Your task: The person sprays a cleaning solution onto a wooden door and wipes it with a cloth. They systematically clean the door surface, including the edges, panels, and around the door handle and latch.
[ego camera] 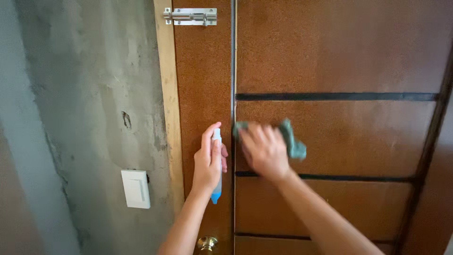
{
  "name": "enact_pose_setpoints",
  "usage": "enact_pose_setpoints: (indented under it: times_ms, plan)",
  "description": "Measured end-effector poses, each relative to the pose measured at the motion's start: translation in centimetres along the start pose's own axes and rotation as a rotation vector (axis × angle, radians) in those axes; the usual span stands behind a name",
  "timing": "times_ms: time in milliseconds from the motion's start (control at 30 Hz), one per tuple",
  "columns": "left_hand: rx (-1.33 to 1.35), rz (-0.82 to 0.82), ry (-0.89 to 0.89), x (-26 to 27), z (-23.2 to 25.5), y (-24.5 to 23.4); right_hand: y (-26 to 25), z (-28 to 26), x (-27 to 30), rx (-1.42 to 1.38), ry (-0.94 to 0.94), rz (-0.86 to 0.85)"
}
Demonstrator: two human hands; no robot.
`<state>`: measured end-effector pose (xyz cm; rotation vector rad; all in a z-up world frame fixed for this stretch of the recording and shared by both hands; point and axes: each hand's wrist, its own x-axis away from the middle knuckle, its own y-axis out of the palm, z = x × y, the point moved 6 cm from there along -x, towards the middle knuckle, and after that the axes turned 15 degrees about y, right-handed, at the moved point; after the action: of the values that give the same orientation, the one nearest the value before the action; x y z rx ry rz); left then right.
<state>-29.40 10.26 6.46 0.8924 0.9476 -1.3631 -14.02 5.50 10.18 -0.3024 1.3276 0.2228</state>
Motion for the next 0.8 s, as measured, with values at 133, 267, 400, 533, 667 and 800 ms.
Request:
enact_pose_setpoints:
  times_ms: [133, 267, 400, 533, 667, 800]
  plan:
    - [-0.129, 0.081, -0.087, 0.7, 0.4, -2.5, -0.8, -2.1, 6.7, 0.025, -0.213, -0.148]
    - [-0.138, 0.105, -0.059, 1.4, 0.1, -5.3, 0.0, -1.7, 7.0, -0.137, -0.176, -0.449]
    - [-0.134, 0.029, -0.034, 1.3, -0.4, -5.5, -0.2, -1.5, 0.1, -0.154, -0.066, -0.207]
    - [-0.129, 0.057, -0.091, 1.9, -1.0, -6.0, 0.8, -2.6, -6.0, -0.144, 0.01, -0.056]
    - [-0.128, 0.134, -0.037, 2.9, -0.9, -7.3, 4.2, -5.2, -4.4, -0.04, 0.081, -0.102]
    - [-0.204, 0.133, 0.002, 3.5, -0.6, -9.4, 5.8, -9.5, 5.4, 0.076, -0.096, -0.254]
